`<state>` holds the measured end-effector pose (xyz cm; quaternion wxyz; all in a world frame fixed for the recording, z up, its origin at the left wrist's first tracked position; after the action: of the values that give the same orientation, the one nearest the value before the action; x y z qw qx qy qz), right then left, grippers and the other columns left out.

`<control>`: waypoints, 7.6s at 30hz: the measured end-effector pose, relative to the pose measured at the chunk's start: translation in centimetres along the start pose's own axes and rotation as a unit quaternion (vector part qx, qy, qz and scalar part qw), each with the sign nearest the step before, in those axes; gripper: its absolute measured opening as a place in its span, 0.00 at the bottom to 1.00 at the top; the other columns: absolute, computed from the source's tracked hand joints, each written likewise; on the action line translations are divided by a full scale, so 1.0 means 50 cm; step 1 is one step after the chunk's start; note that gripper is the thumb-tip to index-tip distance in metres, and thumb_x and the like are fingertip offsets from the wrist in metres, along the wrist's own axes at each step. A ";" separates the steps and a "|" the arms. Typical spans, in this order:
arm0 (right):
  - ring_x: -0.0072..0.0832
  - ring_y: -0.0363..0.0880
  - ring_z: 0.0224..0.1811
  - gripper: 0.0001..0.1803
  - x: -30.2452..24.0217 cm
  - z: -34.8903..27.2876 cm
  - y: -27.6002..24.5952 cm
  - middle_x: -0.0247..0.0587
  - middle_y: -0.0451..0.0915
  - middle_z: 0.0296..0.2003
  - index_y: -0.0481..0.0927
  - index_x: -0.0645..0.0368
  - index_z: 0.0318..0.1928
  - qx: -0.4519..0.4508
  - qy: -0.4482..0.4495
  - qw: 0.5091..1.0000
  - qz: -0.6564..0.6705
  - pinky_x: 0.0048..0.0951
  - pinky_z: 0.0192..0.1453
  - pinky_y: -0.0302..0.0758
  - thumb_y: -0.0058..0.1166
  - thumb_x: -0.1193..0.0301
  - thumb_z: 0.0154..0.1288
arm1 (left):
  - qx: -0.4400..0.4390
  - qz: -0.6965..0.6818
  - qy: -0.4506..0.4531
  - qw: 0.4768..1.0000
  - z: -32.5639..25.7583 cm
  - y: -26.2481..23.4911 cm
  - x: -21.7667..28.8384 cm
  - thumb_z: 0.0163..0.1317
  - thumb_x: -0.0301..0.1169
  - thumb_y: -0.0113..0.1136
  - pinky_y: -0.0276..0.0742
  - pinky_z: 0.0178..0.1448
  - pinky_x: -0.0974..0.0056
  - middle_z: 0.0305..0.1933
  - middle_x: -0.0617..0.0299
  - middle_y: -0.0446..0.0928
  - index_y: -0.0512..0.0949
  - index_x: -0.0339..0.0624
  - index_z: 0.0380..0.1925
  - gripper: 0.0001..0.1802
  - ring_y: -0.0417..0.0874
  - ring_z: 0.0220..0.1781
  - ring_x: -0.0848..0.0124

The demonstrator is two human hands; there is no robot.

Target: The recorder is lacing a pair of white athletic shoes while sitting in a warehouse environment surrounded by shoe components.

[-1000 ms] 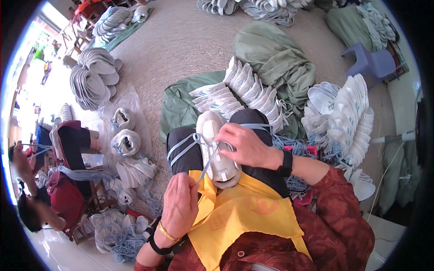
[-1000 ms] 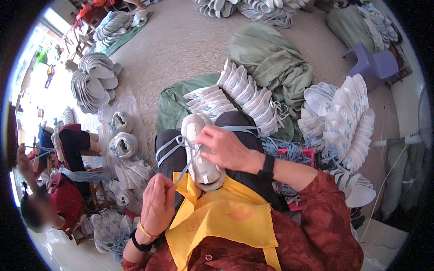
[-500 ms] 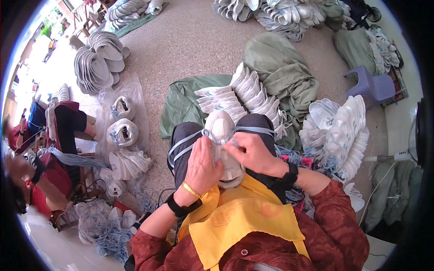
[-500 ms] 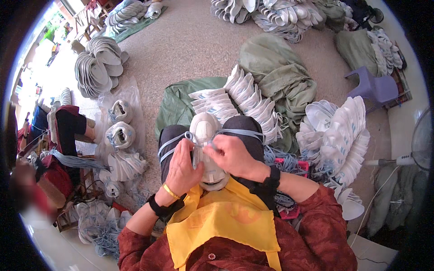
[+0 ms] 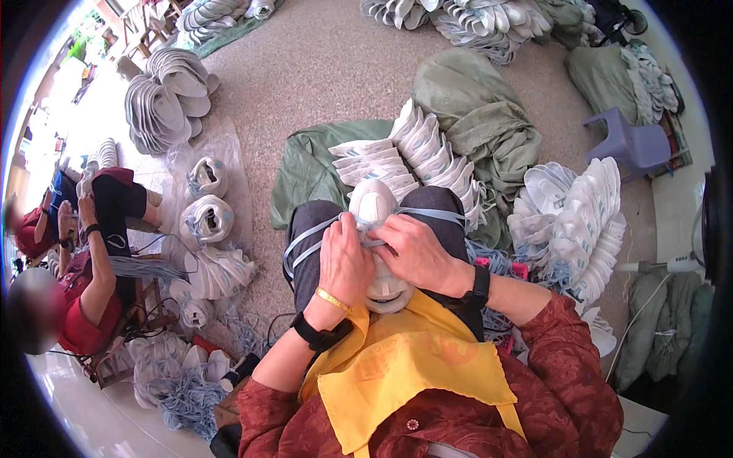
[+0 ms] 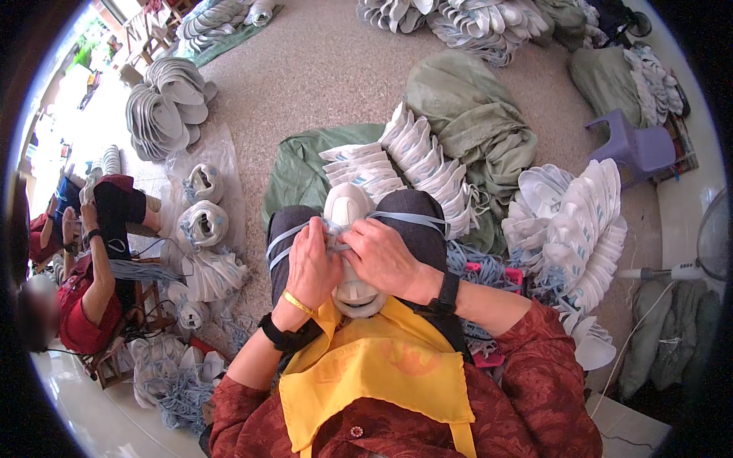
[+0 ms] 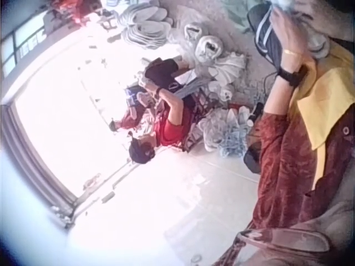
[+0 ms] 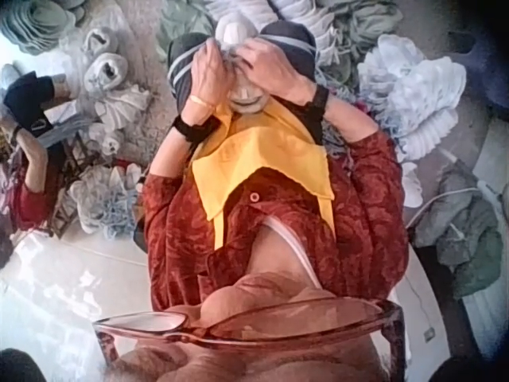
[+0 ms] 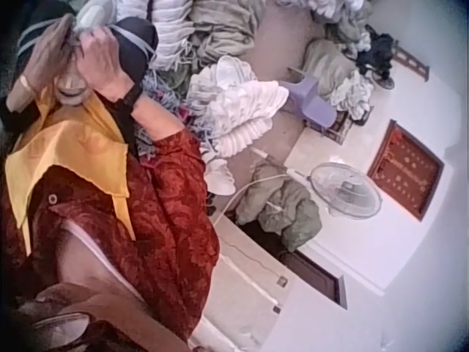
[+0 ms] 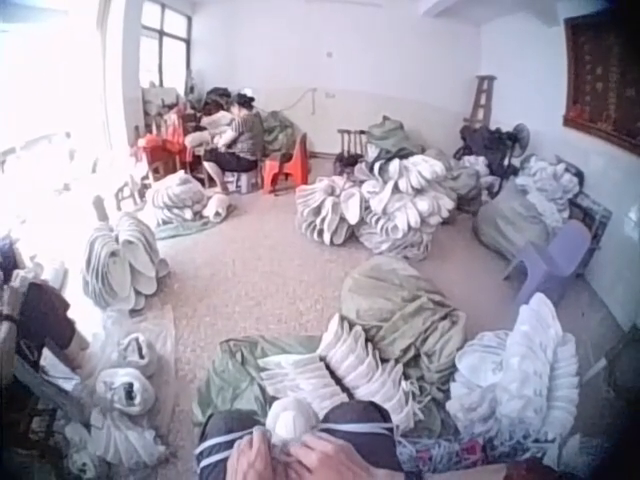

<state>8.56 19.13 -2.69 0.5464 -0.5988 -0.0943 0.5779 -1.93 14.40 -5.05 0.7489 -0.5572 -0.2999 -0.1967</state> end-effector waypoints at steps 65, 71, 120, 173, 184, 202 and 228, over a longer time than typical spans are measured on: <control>0.43 0.82 0.34 0.10 -0.064 -0.025 -0.001 0.42 0.77 0.31 0.78 0.59 0.34 0.106 0.018 0.989 -0.097 0.41 0.35 0.80 0.67 0.77 0.53 | 0.018 -0.092 0.025 0.995 -0.041 -0.038 0.034 0.55 0.12 0.51 0.74 0.50 0.44 0.39 0.44 0.75 0.72 0.34 0.43 0.15 0.76 0.46 0.41; 0.46 0.83 0.38 0.07 -0.053 -0.028 0.009 0.47 0.78 0.33 0.75 0.60 0.36 0.090 0.049 0.992 -0.073 0.43 0.38 0.81 0.61 0.76 0.60 | 0.027 -0.068 0.026 0.997 -0.043 -0.035 0.034 0.55 0.14 0.53 0.75 0.51 0.44 0.40 0.44 0.75 0.72 0.35 0.44 0.16 0.78 0.47 0.41; 0.59 0.81 0.41 0.06 -0.030 -0.045 -0.027 0.58 0.80 0.36 0.76 0.65 0.40 0.027 0.056 0.997 0.048 0.53 0.43 0.78 0.56 0.78 0.63 | 0.031 -0.058 0.056 0.996 -0.052 -0.025 0.034 0.58 0.23 0.62 0.74 0.51 0.47 0.42 0.46 0.73 0.72 0.37 0.48 0.17 0.75 0.47 0.45; 0.29 0.90 0.44 0.15 -0.043 0.002 -0.235 0.47 0.87 0.44 0.80 0.71 0.53 0.039 0.226 0.829 0.510 0.30 0.52 0.90 0.57 0.67 0.80 | -0.048 -0.369 0.050 0.927 -0.011 -0.161 0.210 0.77 0.23 0.57 0.75 0.46 0.72 0.45 0.61 0.83 0.76 0.35 0.44 0.02 0.77 0.39 0.79; 0.24 0.89 0.40 0.12 -0.097 0.006 -0.244 0.43 0.88 0.39 0.81 0.70 0.55 0.088 0.165 0.894 0.408 0.26 0.46 0.88 0.56 0.75 0.79 | -0.010 -0.459 0.009 0.888 -0.011 -0.167 0.189 0.76 0.20 0.58 0.74 0.59 0.69 0.54 0.59 0.77 0.76 0.31 0.42 0.02 0.78 0.52 0.76; 0.29 0.93 0.39 0.21 -0.147 -0.032 -0.191 0.46 0.90 0.41 0.78 0.61 0.64 0.147 0.052 0.966 0.208 0.28 0.40 0.87 0.61 0.78 0.73 | 0.014 -0.614 -0.075 0.786 -0.017 -0.144 0.147 0.74 0.24 0.63 0.73 0.53 0.70 0.43 0.67 0.80 0.78 0.41 0.40 0.03 0.77 0.44 0.79; 0.07 0.77 0.30 0.10 -0.080 -0.018 -0.159 0.27 0.84 0.32 0.86 0.66 0.45 0.114 0.153 0.883 0.429 0.14 0.32 0.73 0.67 0.71 0.72 | -0.036 -0.563 -0.062 0.823 -0.024 -0.109 0.132 0.76 0.26 0.63 0.78 0.55 0.71 0.42 0.61 0.85 0.77 0.36 0.40 0.06 0.84 0.45 0.78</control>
<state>12.15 18.73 5.50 0.3168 -0.5954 0.3237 0.6636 -0.17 11.90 3.05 0.4670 -0.3288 -0.6002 -0.5599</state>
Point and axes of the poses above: each hand's wrist, its own z-axis towards the middle knuckle, its own y-axis out of the palm, x = y × z, the point moved 9 cm from there along z, towards the middle knuckle
